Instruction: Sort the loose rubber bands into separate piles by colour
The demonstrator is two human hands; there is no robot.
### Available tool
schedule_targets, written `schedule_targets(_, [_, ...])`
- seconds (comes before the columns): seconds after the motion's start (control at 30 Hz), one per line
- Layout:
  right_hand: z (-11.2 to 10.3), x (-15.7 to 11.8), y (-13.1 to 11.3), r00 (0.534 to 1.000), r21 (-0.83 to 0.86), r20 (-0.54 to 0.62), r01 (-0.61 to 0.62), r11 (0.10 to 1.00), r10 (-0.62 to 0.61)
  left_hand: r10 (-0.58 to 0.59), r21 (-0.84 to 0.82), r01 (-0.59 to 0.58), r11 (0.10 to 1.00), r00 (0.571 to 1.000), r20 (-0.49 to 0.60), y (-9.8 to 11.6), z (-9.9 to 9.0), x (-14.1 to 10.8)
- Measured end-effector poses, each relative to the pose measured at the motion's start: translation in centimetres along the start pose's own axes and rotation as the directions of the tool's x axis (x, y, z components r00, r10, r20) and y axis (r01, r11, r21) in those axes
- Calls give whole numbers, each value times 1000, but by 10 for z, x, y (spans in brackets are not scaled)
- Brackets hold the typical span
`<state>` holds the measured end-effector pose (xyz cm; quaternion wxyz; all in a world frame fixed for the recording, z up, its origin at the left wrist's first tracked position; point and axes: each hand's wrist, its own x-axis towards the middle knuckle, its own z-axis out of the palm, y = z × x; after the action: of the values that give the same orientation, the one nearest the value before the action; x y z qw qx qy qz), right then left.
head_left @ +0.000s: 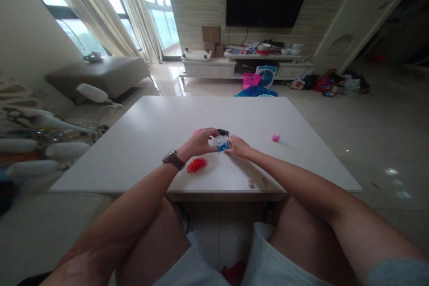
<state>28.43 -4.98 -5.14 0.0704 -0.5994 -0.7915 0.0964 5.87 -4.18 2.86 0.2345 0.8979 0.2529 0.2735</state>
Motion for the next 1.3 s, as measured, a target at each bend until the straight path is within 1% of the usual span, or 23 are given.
schedule_targets(0.07, [3, 2, -1, 1000, 30, -8, 5, 1000, -5, 5, 3, -5, 1000, 1000, 10, 0, -3, 0])
schedule_targets(0.2, [6, 3, -2, 1000, 67, -18, 23, 997, -22, -14, 16, 14, 1000, 1000, -3, -4, -7, -1])
schedule_targets(0.3, [6, 3, -4, 999, 73, -20, 27, 997, -26, -33, 48, 34, 998, 999, -11, -9, -10, -1])
schedule_targets(0.43, [3, 4, -2, 1000, 75, -22, 18, 997, -17, -30, 101, 31, 994, 999, -14, -15, -12, -3])
schedule_targets(0.57, [-10, 6, 3, 999, 72, -36, 5, 997, -2, -35, 123, 36, 992, 999, -10, -21, -11, -4])
schedule_targets(0.73, [-34, 3, 6, 995, 82, -101, 9, 997, -1, -118, 202, 116, 973, 993, -2, -32, -8, -4])
schedule_targets(0.9, [-53, -9, 7, 980, 98, -191, 83, 992, -63, -155, 252, 144, 957, 988, 23, -38, -3, -4])
schedule_targets(0.97, [-57, -15, 5, 971, 120, -220, 123, 985, -94, -157, 255, 146, 956, 987, 23, -38, -1, -4])
schedule_targets(1.1, [-63, -23, -2, 961, 146, -233, 185, 972, -148, -142, 226, 131, 965, 989, 33, -33, 3, -4])
schedule_targets(1.3, [-67, -30, -18, 965, 92, -204, 188, 978, -166, -113, 202, 99, 974, 992, 56, -21, 7, -1])
